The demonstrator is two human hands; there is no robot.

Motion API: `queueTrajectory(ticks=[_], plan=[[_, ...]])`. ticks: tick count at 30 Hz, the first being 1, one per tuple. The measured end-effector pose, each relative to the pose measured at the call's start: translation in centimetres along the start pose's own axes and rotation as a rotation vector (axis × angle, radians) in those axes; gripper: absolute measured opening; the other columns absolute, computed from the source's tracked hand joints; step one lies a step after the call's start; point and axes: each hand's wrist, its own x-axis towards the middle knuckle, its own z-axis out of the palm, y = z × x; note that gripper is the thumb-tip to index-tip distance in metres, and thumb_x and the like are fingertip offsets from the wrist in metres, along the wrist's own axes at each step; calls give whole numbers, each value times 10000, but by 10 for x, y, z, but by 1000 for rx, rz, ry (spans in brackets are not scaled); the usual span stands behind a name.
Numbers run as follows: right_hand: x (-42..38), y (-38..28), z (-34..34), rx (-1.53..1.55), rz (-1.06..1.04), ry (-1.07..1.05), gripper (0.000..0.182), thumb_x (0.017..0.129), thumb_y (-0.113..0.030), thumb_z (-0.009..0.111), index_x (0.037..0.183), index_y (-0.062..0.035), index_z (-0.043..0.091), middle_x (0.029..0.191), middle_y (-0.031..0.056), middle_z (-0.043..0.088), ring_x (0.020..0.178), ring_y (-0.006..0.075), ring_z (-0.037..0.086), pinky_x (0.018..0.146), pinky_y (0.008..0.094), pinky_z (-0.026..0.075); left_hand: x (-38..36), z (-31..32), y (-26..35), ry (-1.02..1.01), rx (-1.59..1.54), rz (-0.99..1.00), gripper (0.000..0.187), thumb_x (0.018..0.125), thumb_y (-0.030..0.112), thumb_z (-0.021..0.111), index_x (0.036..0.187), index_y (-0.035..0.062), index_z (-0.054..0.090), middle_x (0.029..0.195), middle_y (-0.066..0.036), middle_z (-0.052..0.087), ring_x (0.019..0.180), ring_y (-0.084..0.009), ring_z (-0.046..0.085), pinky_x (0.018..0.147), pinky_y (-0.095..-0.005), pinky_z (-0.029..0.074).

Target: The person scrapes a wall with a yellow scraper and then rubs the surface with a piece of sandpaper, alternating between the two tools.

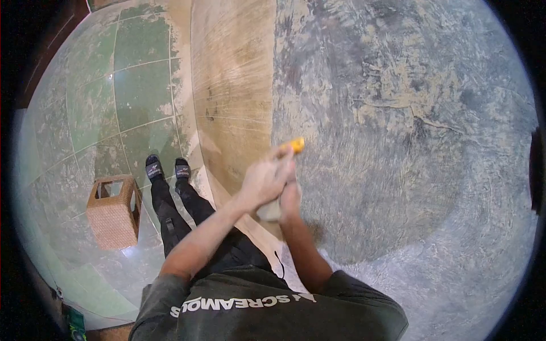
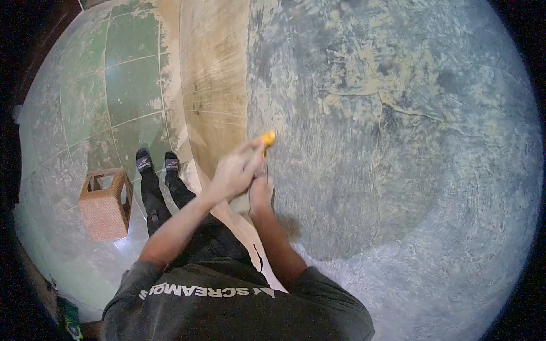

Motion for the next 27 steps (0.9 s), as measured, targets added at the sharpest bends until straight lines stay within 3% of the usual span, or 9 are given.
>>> queueTrajectory(ticks=[2, 5, 12, 15, 18, 21, 24, 25, 27], plan=[[4, -11, 8, -110, 60, 46, 637, 984, -564, 477, 1237, 4, 616, 1121, 104, 656, 1044, 196, 617, 873, 349, 511, 21, -10, 1, -80, 64, -182, 396, 999, 319, 466, 1191, 41, 671, 1278, -155, 605, 994, -389, 649, 849, -435, 520], [-3, 6, 8, 206, 5, 2, 603, 987, -544, 492, 1231, -8, 620, 1097, 95, 655, 1027, 192, 618, 859, 334, 515, 1, -3, 5, -62, 0, -132, 407, 996, 339, 466, 1174, 47, 686, 1285, -163, 601, 1005, -387, 646, 860, -426, 520], [34, -1, 12, 79, -6, -116, 555, 1011, -484, 475, 1269, -7, 591, 1125, 109, 649, 988, 212, 640, 850, 345, 527, 16, -4, -2, -25, 60, -134, 436, 987, 357, 465, 1301, 88, 602, 1328, -147, 572, 1004, -397, 646, 847, -456, 530], [2, 18, 9, 86, -165, 23, 552, 1015, -476, 468, 1266, 0, 591, 1095, 118, 658, 982, 221, 646, 849, 350, 529, -2, -3, -5, -45, -6, -41, 421, 995, 336, 459, 1280, 72, 621, 1312, -166, 574, 1070, -380, 628, 883, -436, 510], [-5, 7, -7, -271, -191, 119, 565, 1010, -488, 471, 1259, 4, 595, 1095, 112, 655, 978, 216, 637, 859, 358, 527, -8, 4, 9, -85, -28, -89, 412, 994, 344, 460, 1243, 74, 648, 1320, -154, 578, 1068, -369, 631, 873, -437, 511], [30, -1, 7, 177, 65, -35, 533, 1005, -477, 496, 1282, -33, 598, 1146, 81, 637, 1034, 200, 616, 885, 348, 510, 26, -15, -1, -159, -9, -141, 411, 999, 351, 453, 1216, 75, 665, 1300, -142, 592, 1080, -355, 628, 867, -439, 507], [-3, -3, 30, 139, -24, 90, 549, 1004, -479, 496, 1324, -38, 566, 1164, 81, 628, 1035, 184, 612, 892, 336, 502, 18, -13, -2, -134, -15, -111, 410, 1003, 351, 444, 1182, 70, 683, 1261, -140, 610, 1105, -341, 622, 882, -431, 500], [-26, 0, 31, 62, -256, 75, 558, 1012, -456, 489, 1390, -45, 498, 1214, 80, 600, 1076, 174, 595, 914, 334, 492, 4, -8, 1, -106, -30, -54, 402, 997, 356, 451, 1206, 90, 668, 1239, -137, 624, 1065, -346, 636, 840, -444, 515], [-30, -8, 18, 96, -201, 6, 548, 1018, -441, 484, 1405, -54, 476, 1232, 77, 586, 1096, 175, 586, 920, 335, 490, -4, -2, 16, -55, -45, -1, 407, 994, 366, 451, 1218, 96, 658, 1192, -134, 650, 1005, -355, 655, 810, -447, 530]])
